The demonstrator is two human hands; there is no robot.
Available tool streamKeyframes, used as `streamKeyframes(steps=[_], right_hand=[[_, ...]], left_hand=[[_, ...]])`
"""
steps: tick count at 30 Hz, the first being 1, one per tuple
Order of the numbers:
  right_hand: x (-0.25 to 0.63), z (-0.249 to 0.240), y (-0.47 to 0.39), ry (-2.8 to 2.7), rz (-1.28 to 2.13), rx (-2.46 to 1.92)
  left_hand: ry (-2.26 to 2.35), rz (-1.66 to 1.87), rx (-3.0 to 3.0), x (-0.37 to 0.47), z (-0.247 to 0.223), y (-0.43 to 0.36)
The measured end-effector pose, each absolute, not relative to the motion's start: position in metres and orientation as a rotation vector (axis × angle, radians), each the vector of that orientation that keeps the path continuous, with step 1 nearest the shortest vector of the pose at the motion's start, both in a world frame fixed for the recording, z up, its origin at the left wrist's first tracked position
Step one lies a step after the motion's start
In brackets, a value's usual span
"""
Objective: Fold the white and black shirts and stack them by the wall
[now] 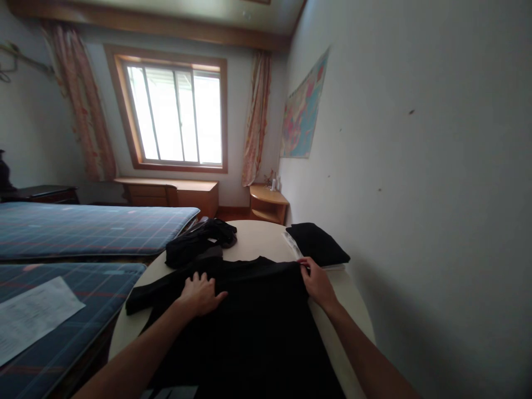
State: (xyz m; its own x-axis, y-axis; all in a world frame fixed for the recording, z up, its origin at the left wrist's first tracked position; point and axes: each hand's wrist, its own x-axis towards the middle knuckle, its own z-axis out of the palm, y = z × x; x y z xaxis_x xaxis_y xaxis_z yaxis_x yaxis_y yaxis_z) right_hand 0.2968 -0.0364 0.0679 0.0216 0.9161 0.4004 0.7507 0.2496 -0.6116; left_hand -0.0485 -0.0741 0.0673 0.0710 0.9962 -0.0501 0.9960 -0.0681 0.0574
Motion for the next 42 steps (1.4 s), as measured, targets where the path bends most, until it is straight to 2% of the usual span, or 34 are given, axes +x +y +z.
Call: streamKeyframes(steps=[3,5,12,19,22,28,33,37,40,42], right_hand=[[0.282,0.087,-0.026,-1.705,0.153,-1.551],[0.273,0.091,-0.021,-1.746,0.114,-1.659],[0.261,0.064,-0.016,-2.029,0.191,-1.98],[0.25,0.047,-0.009,-2.18,0.193,-1.99],[0.24,0.043,-0.006,-2.227,0.168,-1.945],[0.252,0.026,-0.002,-2.109,0.064,-1.795],[0.27,0.02,-0.001,-2.033,0.017,-1.935],[0.271,0.028,-0.003,-2.012,0.041,-1.883],[0.268,0.04,-0.006,-2.0,0.119,-1.693],[0.266,0.048,-0.01,-1.975,0.156,-1.553]], left_hand=[[1.967,0.337,2.37,-0.01,0.066,-0.064],[1.887,0.391,2.36,0.01,0.06,-0.056],[1.979,0.234,2.216,0.024,0.028,-0.049],[2.045,-0.122,2.125,0.024,0.067,-0.066],[2.038,-0.057,2.149,0.032,0.07,-0.057],[2.202,0.159,2.118,0.039,0.037,-0.041],[2.268,0.309,2.142,0.033,0.033,-0.048],[1.983,0.553,2.447,0.028,0.028,-0.046],[1.648,0.555,2.591,0.03,0.021,-0.043],[1.601,0.514,2.575,0.034,0.019,-0.043]])
